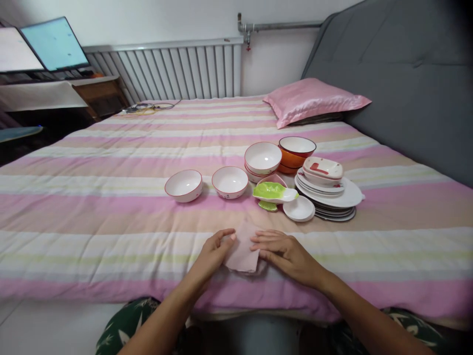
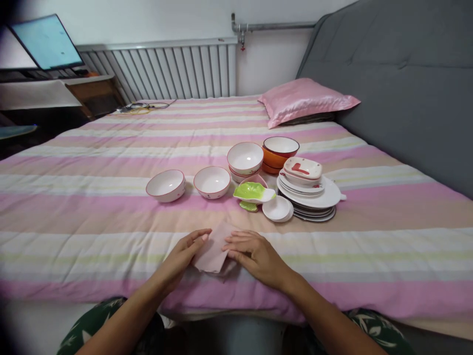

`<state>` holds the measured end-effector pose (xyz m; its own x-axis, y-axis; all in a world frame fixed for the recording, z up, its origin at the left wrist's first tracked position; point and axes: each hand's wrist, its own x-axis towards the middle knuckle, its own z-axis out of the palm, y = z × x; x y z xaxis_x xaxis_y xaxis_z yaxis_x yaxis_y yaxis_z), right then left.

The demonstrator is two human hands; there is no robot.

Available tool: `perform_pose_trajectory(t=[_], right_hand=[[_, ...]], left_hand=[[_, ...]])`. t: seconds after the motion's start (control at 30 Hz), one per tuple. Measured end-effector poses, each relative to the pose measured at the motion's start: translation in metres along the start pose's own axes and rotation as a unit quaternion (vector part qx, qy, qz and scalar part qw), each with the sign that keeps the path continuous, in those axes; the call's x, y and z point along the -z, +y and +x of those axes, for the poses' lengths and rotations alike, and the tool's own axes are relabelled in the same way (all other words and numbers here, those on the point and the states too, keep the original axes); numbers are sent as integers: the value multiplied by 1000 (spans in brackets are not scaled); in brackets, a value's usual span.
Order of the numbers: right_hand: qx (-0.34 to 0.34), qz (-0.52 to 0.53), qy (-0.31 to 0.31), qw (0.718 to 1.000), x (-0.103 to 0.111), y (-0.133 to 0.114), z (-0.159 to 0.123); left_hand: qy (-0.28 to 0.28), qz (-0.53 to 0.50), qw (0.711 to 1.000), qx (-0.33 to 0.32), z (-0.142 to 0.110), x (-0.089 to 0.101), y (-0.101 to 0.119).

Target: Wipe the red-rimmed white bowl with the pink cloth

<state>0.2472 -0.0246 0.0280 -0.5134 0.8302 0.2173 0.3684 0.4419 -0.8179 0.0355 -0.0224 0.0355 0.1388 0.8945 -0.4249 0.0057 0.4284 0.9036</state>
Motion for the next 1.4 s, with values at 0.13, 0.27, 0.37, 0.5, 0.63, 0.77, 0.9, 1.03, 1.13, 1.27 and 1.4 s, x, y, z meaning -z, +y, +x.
perform_pose_trajectory(t=[0.13, 0.27, 0.37, 0.5, 0.63, 0.77, 0.9, 1.03, 1.13, 1.27, 1.4], right_hand=[[-105, 142, 85, 981, -1, 1, 3], [-185, 250, 220, 924, -1, 3, 6], [-180, 261, 275, 908, 1, -6, 8], [-118, 160, 313, 929, 2, -34, 7], [-32, 46, 313, 948, -1, -67, 5], [38, -33, 351, 935, 6, -94, 1], [23, -3, 404, 914, 17, -104, -2], [-36, 143, 403, 903, 27, -101, 1], [-56, 196, 385, 900, 38, -97, 0], [-63, 113, 384, 914, 56, -83, 1], [-55, -84, 362, 927, 58, -51, 16]], left_hand=[[44, 86, 994, -52, 0, 7, 2], [-1, 198, 953, -230, -5, 7, 5], [-28, 273, 897, -347, -14, -6, 0], [33, 335, 840, -426, -30, -37, -11], [97, 331, 814, -468, -43, -58, -10], [125, 267, 819, -492, -55, -56, -1], [103, 206, 863, -451, -58, -44, 12], [-16, 120, 924, -363, -51, -36, 25], [-90, 57, 970, -219, -51, -32, 34], [-159, -46, 983, -82, -56, -30, 43], [-113, -59, 992, -18, -39, -22, 36]])
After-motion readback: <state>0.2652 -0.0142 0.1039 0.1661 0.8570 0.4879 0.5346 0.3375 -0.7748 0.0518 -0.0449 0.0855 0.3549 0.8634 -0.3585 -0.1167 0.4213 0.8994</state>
